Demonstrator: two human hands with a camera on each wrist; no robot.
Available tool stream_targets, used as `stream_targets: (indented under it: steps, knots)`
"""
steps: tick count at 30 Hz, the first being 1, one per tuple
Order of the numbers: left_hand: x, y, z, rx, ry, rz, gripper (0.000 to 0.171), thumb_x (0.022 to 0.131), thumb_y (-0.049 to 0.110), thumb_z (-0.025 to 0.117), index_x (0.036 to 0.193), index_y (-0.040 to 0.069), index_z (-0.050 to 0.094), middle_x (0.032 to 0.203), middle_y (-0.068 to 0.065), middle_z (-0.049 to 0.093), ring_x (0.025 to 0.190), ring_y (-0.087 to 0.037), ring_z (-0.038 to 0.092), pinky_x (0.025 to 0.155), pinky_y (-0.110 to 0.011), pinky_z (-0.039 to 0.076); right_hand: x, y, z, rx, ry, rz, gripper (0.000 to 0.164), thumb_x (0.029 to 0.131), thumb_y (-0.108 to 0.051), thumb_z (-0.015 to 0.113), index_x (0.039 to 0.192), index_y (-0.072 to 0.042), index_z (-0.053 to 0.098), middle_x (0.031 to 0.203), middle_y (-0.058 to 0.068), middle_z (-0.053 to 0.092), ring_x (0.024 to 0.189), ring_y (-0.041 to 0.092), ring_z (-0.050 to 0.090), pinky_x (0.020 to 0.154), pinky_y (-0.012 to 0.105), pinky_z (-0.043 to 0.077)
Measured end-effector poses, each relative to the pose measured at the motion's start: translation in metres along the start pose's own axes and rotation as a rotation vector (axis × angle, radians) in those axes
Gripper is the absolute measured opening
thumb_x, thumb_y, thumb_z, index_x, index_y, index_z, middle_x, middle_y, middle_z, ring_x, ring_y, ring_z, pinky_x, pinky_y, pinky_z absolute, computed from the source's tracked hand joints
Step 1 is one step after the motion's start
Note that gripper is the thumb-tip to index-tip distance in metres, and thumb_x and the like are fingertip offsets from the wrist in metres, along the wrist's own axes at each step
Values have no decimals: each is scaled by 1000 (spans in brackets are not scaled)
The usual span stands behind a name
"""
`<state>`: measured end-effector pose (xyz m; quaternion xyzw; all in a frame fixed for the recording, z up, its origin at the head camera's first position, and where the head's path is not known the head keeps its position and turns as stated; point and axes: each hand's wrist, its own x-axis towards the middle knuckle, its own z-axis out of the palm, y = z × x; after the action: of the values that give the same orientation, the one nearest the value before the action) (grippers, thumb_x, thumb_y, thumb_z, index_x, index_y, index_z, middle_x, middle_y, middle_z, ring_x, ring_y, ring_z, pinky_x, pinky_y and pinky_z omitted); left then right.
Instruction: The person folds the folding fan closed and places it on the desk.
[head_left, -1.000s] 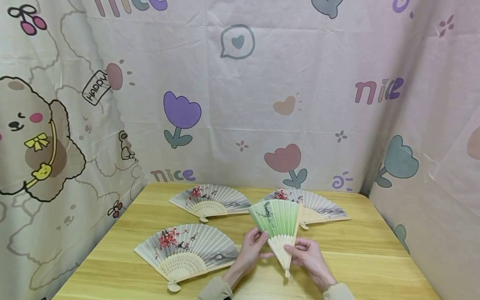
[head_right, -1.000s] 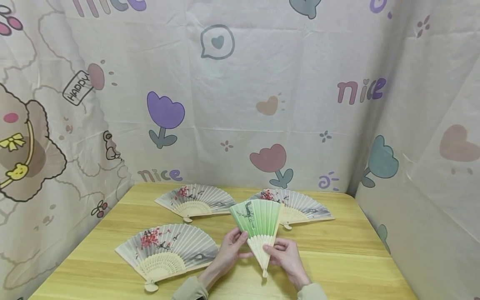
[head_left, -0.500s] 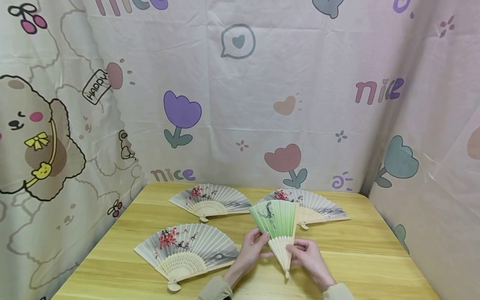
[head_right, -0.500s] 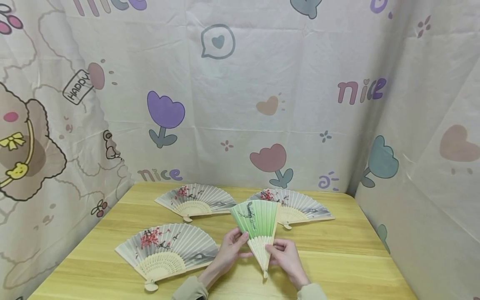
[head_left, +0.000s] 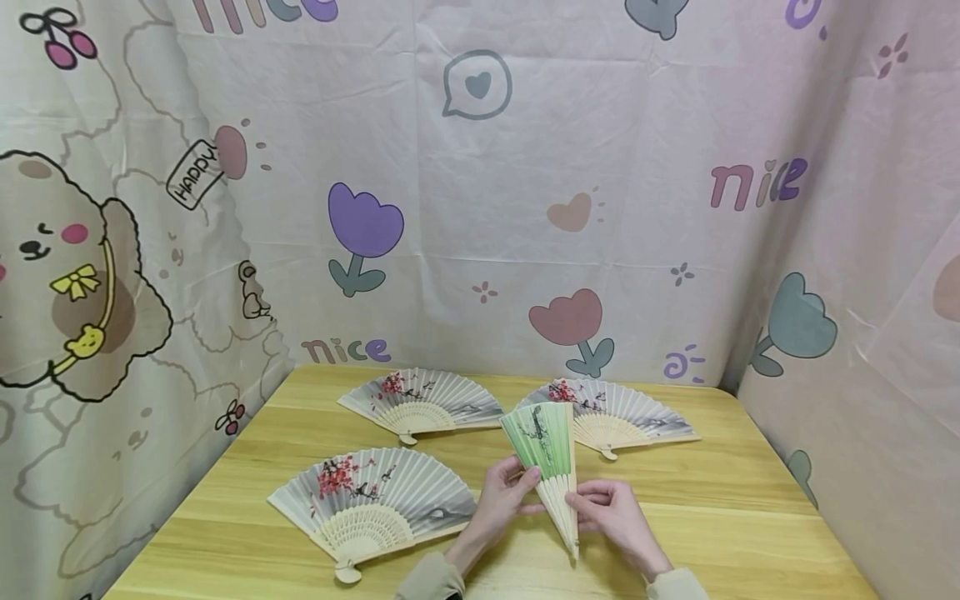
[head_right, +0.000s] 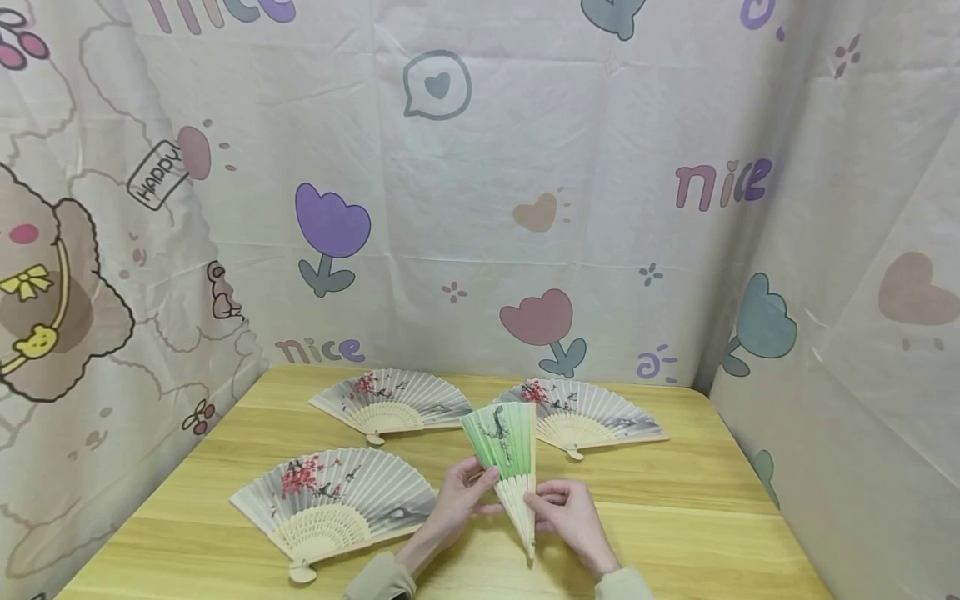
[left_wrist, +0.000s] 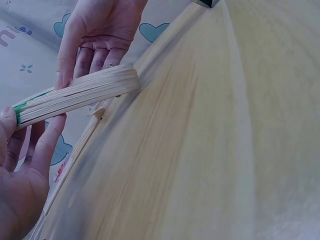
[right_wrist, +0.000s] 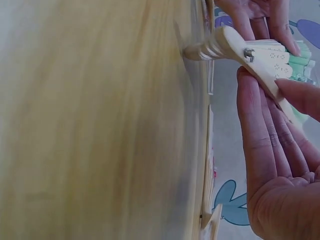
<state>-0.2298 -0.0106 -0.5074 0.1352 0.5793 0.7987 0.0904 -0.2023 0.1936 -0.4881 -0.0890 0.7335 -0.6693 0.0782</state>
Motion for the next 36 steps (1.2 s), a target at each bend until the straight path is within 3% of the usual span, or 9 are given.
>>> stream_targets:
  steps: [12,22,29,36]
  knots:
    - [-1,1,2,2,28,-2,40,99,13,63,129,-12,56,105,-7,68,92,-12,66,78,-38,68,-1,0,0,-31,-14,-19,38,92,-6,70,112,24,59,97,29,74,74,10,74,73,31,69]
    - [0,-1,0,19,13,51,39,98,8,63,126,-17,55,111,-21,69,93,-12,68,86,-40,67,-2,-2,0,-104,-49,-60,34,90,-8,73,103,21,62,85,9,77,70,6,68,66,27,68]
    - [0,0,0,24,12,49,38,98,8,63,126,-17,55,115,-26,68,94,-12,69,88,-39,67,-3,-2,1,-119,-58,-85,31,90,-7,72,102,21,64,86,17,76,67,6,68,64,28,68]
    - [1,0,-1,13,22,41,40,98,9,64,127,-15,54,115,-25,69,93,-11,71,88,-40,67,-3,-2,1,-119,-60,-86,31,91,-7,71,103,21,65,86,18,76,64,5,69,63,27,68]
